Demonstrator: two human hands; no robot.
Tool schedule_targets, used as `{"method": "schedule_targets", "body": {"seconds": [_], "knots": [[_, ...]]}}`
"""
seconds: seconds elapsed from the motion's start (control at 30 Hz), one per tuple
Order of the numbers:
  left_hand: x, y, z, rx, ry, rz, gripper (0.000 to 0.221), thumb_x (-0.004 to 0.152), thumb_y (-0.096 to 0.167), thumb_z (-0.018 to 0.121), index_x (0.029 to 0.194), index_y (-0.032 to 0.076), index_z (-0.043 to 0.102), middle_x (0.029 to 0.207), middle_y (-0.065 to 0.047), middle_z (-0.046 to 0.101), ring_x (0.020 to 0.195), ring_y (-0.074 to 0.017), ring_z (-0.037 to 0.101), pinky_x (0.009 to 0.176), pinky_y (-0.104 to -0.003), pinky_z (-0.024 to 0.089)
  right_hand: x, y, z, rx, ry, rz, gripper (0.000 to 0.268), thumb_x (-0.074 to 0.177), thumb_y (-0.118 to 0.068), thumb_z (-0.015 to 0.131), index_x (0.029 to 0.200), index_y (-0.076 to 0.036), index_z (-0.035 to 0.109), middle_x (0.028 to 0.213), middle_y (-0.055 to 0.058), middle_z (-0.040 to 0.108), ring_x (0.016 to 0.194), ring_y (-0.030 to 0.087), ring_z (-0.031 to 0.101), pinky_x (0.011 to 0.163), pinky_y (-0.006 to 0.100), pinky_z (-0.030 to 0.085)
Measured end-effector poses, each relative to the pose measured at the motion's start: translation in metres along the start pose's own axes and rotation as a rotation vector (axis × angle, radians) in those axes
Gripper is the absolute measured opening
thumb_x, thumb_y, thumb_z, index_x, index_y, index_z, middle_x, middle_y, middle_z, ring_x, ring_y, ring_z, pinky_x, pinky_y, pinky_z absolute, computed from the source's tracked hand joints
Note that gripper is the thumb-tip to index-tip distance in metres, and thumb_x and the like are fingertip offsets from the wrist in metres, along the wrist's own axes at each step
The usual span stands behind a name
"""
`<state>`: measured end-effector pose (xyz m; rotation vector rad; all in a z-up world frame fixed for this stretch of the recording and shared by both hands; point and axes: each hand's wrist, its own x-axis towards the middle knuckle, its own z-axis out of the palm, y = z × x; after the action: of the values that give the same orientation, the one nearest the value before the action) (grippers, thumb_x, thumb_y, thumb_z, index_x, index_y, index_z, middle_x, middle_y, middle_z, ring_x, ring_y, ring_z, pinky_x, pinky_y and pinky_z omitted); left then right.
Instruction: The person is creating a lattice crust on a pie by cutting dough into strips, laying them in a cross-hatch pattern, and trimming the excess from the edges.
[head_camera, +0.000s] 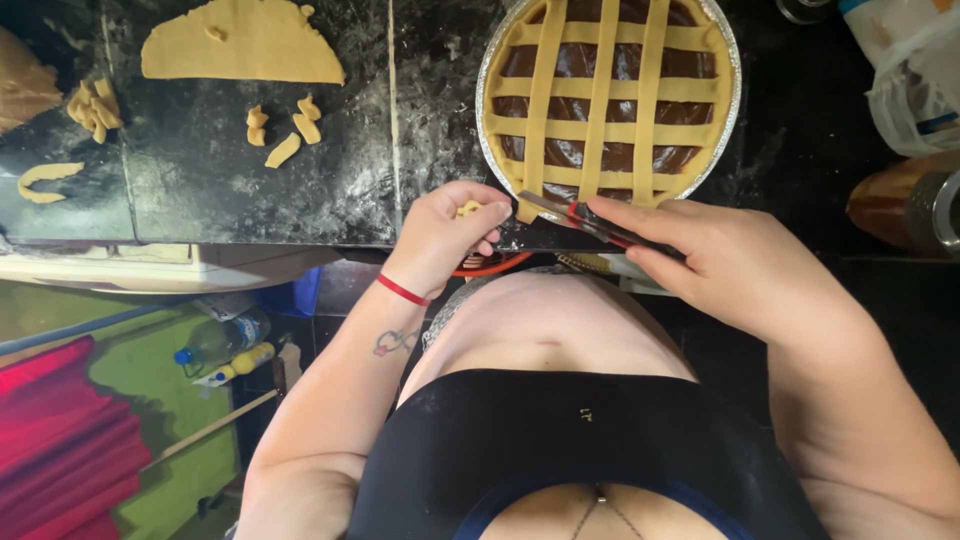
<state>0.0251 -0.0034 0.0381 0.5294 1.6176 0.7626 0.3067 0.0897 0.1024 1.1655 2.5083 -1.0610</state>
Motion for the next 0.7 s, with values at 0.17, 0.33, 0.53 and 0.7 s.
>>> {"method": "schedule_targets", "body": {"seconds": [0.17, 0.33, 0.53, 0.7], "knots": [[-0.004, 0.005, 0.013, 0.040, 0.003, -0.039, 0.021, 0.097, 0.019, 0.077, 0.114, 0.007, 0.082, 0.082, -0.005, 0.073, 0.069, -0.0087, 0.065, 0.067, -0.020, 0.062, 0.001, 0.000, 0.007, -0.064, 0.003, 0.040, 0.056, 0.102, -0.038, 0.060, 0.157, -0.049, 0.060, 0.130, -0.015, 0.077, 0.121, 0.015, 0.071, 0.084, 0.036, 0.057], [-0.002, 0.009, 0.026, 0.114, 0.032, -0.109, 0.022, 0.094, 0.028, 0.082, 0.105, 0.009, 0.079, 0.072, -0.005, 0.069, 0.059, -0.0102, 0.061, 0.062, -0.022, 0.056, 0.000, 0.004, 0.017, -0.150, 0.062, -0.009, 0.060, 0.102, -0.035, 0.061, 0.160, -0.049, 0.055, 0.132, -0.014, 0.074, 0.114, 0.019, 0.073, 0.068, 0.046, 0.063], [-0.004, 0.009, 0.028, 0.099, 0.056, -0.101, 0.025, 0.094, 0.026, 0.083, 0.109, 0.006, 0.080, 0.074, -0.005, 0.068, 0.057, -0.0088, 0.057, 0.057, -0.020, 0.052, -0.024, 0.024, 0.023, -0.146, 0.158, -0.095, 0.058, 0.103, -0.033, 0.066, 0.159, -0.044, 0.059, 0.112, -0.012, 0.076, 0.088, 0.022, 0.076, 0.056, 0.044, 0.059], [-0.004, 0.018, 0.017, 0.163, -0.004, -0.084, 0.014, 0.099, 0.021, 0.079, 0.106, 0.010, 0.076, 0.085, -0.001, 0.068, 0.065, -0.0078, 0.059, 0.066, -0.020, 0.059, -0.047, 0.037, 0.014, 0.098, 0.136, 0.007, 0.060, 0.103, -0.034, 0.061, 0.162, -0.041, 0.055, 0.126, -0.006, 0.073, 0.101, 0.018, 0.074, 0.079, 0.034, 0.053]]}}
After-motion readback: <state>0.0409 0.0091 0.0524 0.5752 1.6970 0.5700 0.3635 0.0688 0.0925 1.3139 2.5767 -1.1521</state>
